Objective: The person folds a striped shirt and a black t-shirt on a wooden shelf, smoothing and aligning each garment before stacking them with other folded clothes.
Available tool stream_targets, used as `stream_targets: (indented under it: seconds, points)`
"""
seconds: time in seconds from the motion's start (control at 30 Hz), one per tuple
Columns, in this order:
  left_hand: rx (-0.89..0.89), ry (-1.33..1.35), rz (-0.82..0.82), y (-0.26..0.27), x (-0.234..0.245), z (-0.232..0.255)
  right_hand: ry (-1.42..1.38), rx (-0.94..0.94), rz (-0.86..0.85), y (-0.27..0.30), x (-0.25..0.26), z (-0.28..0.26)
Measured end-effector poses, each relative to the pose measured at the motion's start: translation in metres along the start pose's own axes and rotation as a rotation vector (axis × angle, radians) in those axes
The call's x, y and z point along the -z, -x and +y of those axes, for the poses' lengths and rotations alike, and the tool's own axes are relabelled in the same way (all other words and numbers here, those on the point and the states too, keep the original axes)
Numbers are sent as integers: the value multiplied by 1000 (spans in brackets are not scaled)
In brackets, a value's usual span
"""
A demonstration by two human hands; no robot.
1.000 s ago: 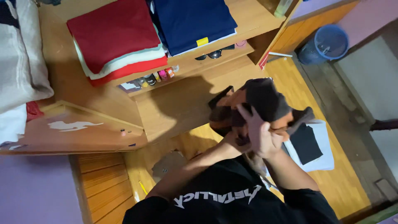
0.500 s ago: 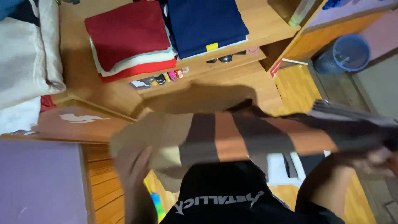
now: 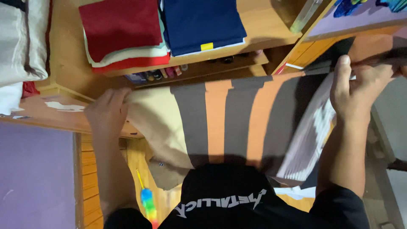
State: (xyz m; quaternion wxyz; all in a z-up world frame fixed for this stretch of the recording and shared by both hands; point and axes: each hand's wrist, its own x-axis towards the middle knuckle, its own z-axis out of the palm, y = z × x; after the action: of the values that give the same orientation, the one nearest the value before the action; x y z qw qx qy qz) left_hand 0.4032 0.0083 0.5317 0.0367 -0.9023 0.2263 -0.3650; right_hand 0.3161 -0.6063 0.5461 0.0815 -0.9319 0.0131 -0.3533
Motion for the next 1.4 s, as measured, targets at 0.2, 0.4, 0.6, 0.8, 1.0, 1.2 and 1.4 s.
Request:
stream_targets:
  seconds: [0.2,0.4,0.6,0.8,1.0,1.2,1.4]
  points:
    - [-24,-219,245,-35,42,-7,-463,80,445,-2,27,-24]
    - [359,-693,-508,37,27,-24,-324,186,921,110,-32,62]
    - [264,-427,-900,112,-60,24,-377,-315,326,282,-140,47]
    - [42,185,-282,235,-169,56,-409,-223,53,312,-170,-39]
    - [197,325,-1172,248,-208,82,-407,-485,-331,358,-217,-27]
    - [303,285,-1373,210,-186,91,-364,-820,-798,349,-228,-17]
    - [377,464,-1314,199,-194,91,-402,-674,-1344,348,-241,-4]
